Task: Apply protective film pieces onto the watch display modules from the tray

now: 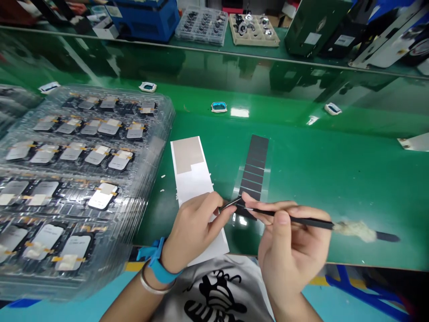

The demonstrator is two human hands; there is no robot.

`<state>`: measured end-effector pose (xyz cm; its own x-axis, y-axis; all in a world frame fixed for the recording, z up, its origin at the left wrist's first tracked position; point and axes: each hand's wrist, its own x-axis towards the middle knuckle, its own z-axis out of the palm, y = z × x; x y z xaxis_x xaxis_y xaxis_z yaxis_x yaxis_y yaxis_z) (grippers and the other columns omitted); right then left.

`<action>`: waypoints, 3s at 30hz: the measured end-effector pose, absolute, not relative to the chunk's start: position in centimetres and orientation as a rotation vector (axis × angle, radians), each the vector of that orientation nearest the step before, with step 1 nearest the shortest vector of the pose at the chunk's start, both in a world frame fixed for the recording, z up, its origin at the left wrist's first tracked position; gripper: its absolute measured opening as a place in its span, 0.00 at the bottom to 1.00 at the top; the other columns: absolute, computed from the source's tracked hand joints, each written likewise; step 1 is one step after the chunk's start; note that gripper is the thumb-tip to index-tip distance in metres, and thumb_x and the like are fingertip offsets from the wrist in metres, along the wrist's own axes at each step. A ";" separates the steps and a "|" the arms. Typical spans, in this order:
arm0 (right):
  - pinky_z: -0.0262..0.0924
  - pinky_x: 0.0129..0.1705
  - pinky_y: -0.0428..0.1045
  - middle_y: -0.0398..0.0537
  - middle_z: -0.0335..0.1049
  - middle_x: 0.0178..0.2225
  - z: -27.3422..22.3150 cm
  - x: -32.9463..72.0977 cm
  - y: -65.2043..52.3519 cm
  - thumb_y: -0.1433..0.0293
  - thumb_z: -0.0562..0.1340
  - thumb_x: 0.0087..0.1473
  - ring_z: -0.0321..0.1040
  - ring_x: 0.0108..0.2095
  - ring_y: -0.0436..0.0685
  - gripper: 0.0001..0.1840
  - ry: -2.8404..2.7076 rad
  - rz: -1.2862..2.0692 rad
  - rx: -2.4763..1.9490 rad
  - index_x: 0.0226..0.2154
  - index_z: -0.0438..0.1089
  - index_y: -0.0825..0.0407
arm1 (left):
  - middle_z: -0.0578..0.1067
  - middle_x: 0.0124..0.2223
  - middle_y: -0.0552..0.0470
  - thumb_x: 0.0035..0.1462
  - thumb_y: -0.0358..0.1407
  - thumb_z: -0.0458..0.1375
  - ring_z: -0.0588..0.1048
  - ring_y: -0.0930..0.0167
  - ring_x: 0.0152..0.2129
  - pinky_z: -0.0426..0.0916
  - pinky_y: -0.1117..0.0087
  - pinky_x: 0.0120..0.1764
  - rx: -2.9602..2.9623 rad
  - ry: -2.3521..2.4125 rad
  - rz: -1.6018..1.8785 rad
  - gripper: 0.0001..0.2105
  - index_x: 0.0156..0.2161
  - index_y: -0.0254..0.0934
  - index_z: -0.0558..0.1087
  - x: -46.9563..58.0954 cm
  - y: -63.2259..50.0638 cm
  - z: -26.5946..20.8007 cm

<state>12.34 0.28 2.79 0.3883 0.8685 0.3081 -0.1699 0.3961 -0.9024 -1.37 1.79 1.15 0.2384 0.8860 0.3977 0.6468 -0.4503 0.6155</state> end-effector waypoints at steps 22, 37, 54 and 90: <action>0.80 0.41 0.60 0.45 0.75 0.34 1.4 11.2 -0.1 0.81 0.59 0.60 0.79 0.39 0.57 0.13 -1.186 0.621 -0.875 0.42 0.62 0.48 | 0.81 0.41 0.52 0.62 0.25 0.50 0.80 0.70 0.31 0.71 0.72 0.32 2.033 1.295 0.894 0.15 0.51 0.39 0.68 -1.7 1.9 0.6; 0.78 0.44 0.61 0.44 0.75 0.33 0.6 10.5 0.9 0.81 0.59 0.59 0.78 0.37 0.56 0.11 -1.105 0.604 -0.920 0.40 0.63 0.50 | 0.76 0.42 0.47 0.69 0.35 0.46 0.75 0.67 0.32 0.70 0.66 0.33 1.910 1.231 0.822 0.23 0.66 0.34 0.59 -1.7 2.0 1.0; 0.78 0.45 0.57 0.45 0.74 0.34 0.1 10.6 1.2 0.87 0.58 0.56 0.77 0.37 0.52 0.15 -1.137 0.588 -0.812 0.42 0.63 0.54 | 0.75 0.48 0.47 0.70 0.38 0.44 0.75 0.65 0.38 0.70 0.62 0.38 1.849 1.185 0.825 0.23 0.68 0.40 0.55 -1.9 1.9 0.8; 0.78 0.43 0.57 0.46 0.75 0.34 0.1 10.4 1.2 0.86 0.58 0.56 0.77 0.36 0.54 0.14 -1.119 0.579 -0.853 0.41 0.63 0.54 | 0.75 0.48 0.47 0.71 0.37 0.43 0.76 0.65 0.40 0.73 0.59 0.42 1.842 1.185 0.824 0.23 0.69 0.43 0.53 -1.8 1.9 0.8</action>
